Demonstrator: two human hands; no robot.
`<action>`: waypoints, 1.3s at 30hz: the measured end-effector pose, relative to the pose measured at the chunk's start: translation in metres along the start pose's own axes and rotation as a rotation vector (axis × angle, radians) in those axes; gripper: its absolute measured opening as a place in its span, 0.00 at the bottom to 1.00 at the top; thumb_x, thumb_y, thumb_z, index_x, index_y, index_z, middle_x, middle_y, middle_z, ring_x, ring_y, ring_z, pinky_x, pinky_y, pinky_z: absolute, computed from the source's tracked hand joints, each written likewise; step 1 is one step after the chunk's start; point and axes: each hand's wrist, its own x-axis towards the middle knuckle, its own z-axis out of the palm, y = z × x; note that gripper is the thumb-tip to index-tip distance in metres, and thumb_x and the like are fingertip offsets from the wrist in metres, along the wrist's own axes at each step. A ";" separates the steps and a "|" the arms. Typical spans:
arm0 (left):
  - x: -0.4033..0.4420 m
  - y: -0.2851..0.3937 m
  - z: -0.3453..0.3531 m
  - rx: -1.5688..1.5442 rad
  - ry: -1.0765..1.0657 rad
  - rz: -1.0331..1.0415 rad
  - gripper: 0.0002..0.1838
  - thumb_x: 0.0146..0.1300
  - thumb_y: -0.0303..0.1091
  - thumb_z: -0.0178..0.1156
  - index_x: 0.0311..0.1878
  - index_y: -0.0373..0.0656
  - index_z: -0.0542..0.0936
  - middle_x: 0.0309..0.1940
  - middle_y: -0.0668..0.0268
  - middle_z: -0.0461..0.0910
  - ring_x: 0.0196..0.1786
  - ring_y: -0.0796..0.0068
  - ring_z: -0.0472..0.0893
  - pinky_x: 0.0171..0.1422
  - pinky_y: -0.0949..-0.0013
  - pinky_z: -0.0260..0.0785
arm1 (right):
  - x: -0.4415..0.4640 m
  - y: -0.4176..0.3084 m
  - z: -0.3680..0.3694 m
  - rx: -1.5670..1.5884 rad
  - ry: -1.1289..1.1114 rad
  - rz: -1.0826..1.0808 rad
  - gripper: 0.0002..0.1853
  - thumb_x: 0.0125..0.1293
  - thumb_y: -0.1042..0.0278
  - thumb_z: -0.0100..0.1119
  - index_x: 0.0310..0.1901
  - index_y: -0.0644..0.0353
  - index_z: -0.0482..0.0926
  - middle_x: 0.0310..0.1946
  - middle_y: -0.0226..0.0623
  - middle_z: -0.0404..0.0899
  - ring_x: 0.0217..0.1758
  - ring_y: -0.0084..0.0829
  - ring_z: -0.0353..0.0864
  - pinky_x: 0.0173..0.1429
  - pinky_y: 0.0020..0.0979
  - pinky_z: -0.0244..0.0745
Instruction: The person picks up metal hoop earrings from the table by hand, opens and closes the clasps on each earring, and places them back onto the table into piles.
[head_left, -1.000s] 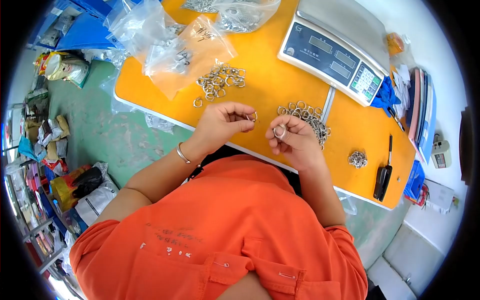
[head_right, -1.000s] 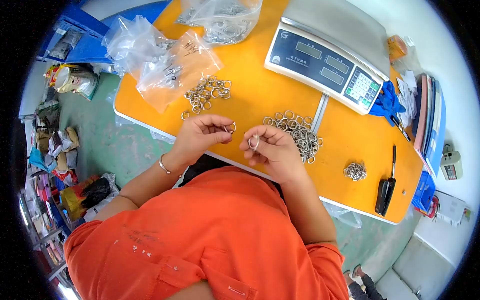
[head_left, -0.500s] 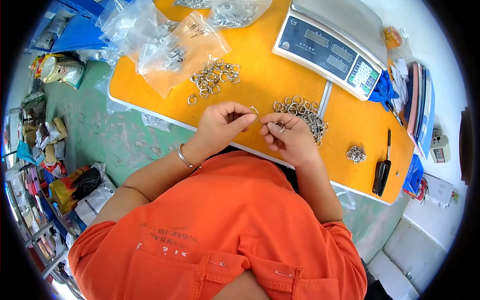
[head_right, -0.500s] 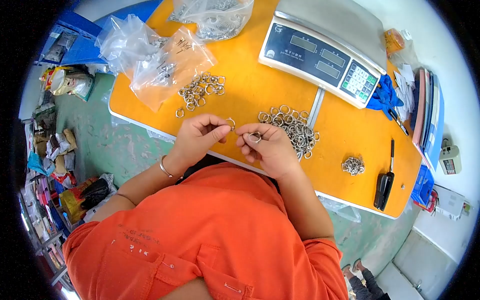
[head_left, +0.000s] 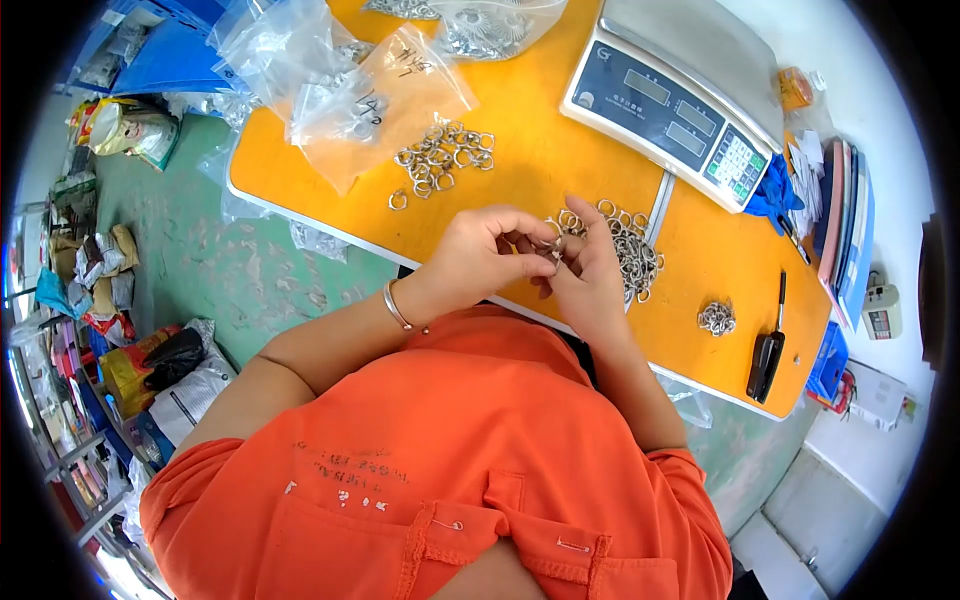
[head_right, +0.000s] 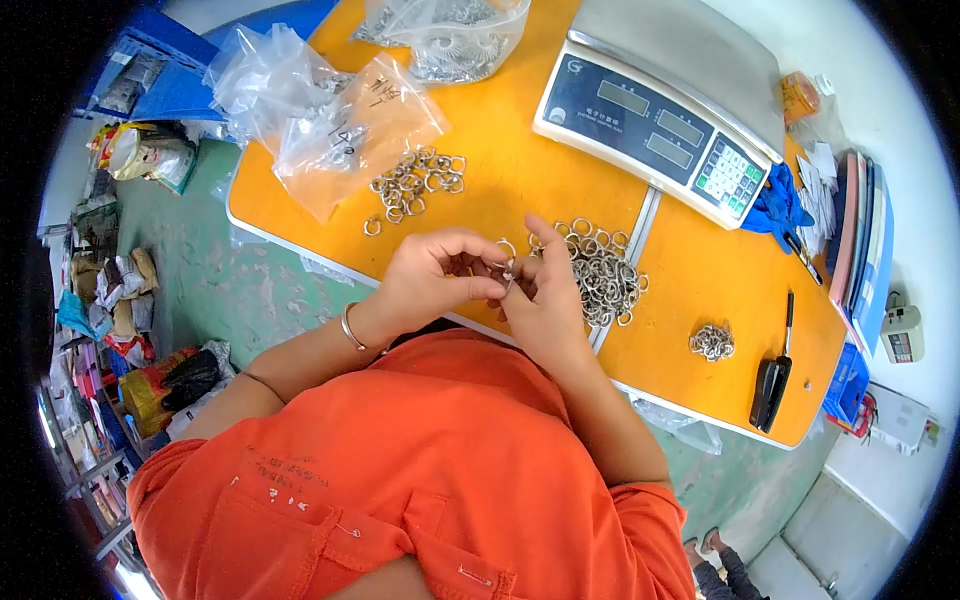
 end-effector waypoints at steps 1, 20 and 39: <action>0.000 -0.002 0.000 -0.001 -0.001 -0.001 0.13 0.53 0.18 0.63 0.43 0.33 0.78 0.34 0.64 0.79 0.36 0.79 0.80 0.40 0.77 0.74 | -0.001 0.001 0.000 0.017 0.016 -0.005 0.31 0.61 0.85 0.48 0.64 0.61 0.50 0.32 0.39 0.77 0.29 0.22 0.76 0.31 0.22 0.72; -0.006 -0.002 0.000 -0.064 0.138 0.061 0.07 0.58 0.20 0.59 0.41 0.33 0.77 0.37 0.64 0.80 0.39 0.78 0.79 0.46 0.75 0.74 | -0.016 0.002 -0.006 0.377 0.012 0.005 0.09 0.66 0.75 0.52 0.44 0.69 0.77 0.34 0.39 0.81 0.34 0.27 0.82 0.36 0.26 0.80; -0.007 0.001 0.000 -0.104 0.168 -0.050 0.05 0.61 0.25 0.59 0.38 0.34 0.77 0.33 0.65 0.79 0.36 0.77 0.80 0.43 0.74 0.75 | -0.015 -0.015 -0.020 -0.506 0.221 -0.418 0.05 0.56 0.75 0.61 0.35 0.63 0.79 0.30 0.37 0.77 0.34 0.34 0.77 0.39 0.30 0.71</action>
